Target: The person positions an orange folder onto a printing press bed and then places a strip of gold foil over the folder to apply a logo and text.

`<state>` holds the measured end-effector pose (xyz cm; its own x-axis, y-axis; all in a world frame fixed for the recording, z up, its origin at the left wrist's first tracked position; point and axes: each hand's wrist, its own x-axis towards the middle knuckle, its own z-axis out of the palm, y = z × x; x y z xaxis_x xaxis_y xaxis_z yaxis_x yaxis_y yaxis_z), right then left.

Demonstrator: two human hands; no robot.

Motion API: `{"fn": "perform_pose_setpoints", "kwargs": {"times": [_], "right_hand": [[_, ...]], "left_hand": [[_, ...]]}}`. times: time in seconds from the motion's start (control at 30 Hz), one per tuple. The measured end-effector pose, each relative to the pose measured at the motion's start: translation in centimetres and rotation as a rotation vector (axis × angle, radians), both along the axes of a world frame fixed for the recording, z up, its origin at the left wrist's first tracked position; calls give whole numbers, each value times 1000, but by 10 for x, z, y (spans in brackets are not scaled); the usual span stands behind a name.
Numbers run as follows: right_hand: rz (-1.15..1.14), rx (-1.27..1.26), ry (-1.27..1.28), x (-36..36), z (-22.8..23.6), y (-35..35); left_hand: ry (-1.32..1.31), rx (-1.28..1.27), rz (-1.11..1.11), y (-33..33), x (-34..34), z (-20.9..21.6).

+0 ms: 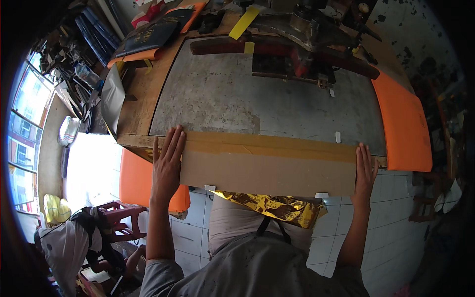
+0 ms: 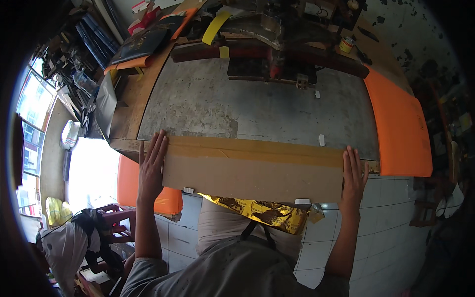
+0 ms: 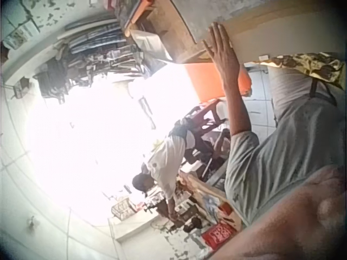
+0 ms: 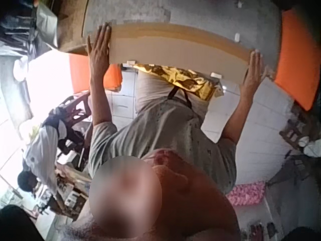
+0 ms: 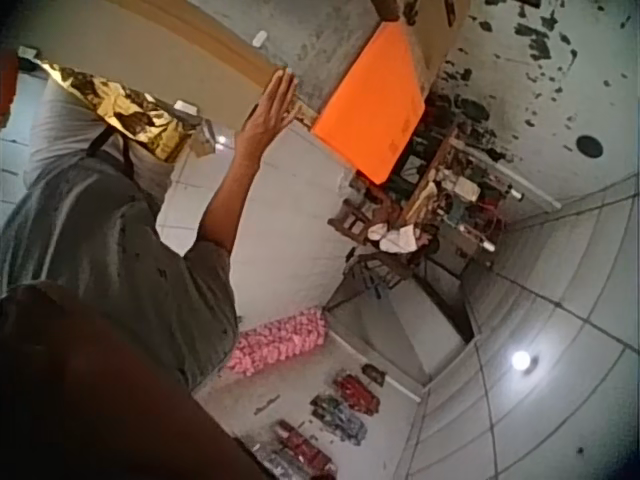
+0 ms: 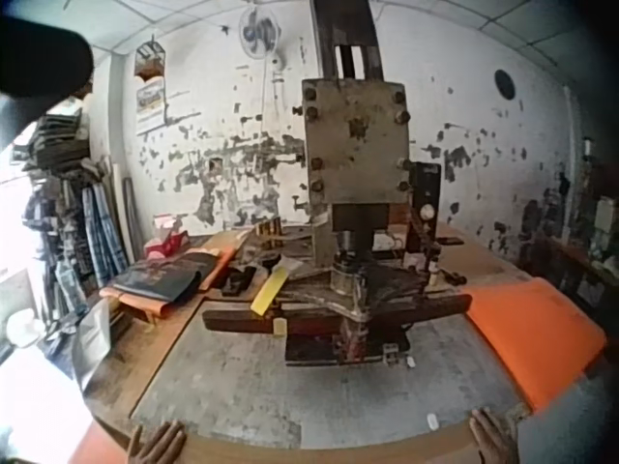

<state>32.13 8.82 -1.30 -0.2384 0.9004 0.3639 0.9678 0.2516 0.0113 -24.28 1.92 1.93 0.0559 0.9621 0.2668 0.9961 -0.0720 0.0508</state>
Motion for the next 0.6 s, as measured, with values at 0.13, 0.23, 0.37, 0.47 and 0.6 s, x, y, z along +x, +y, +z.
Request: {"fn": "perform_pose_setpoints", "kwargs": {"times": [0.13, 0.23, 0.37, 0.47, 0.6], "right_hand": [[82, -4, 23, -7, 3, 12], [88, 51, 67, -6, -12, 8], [129, 127, 122, 0, -24, -6], [142, 144, 197, -3, -26, -15], [124, 99, 233, -6, -24, -18]], "left_hand": [[-26, 33, -54, 13, -4, -3], [-36, 74, -45, 0, -4, -12], [-1, 302, 33, -41, -9, -68], [-218, 615, 320, -84, -1, -143], [-410, 336, 837, -114, -38, -232]]}}
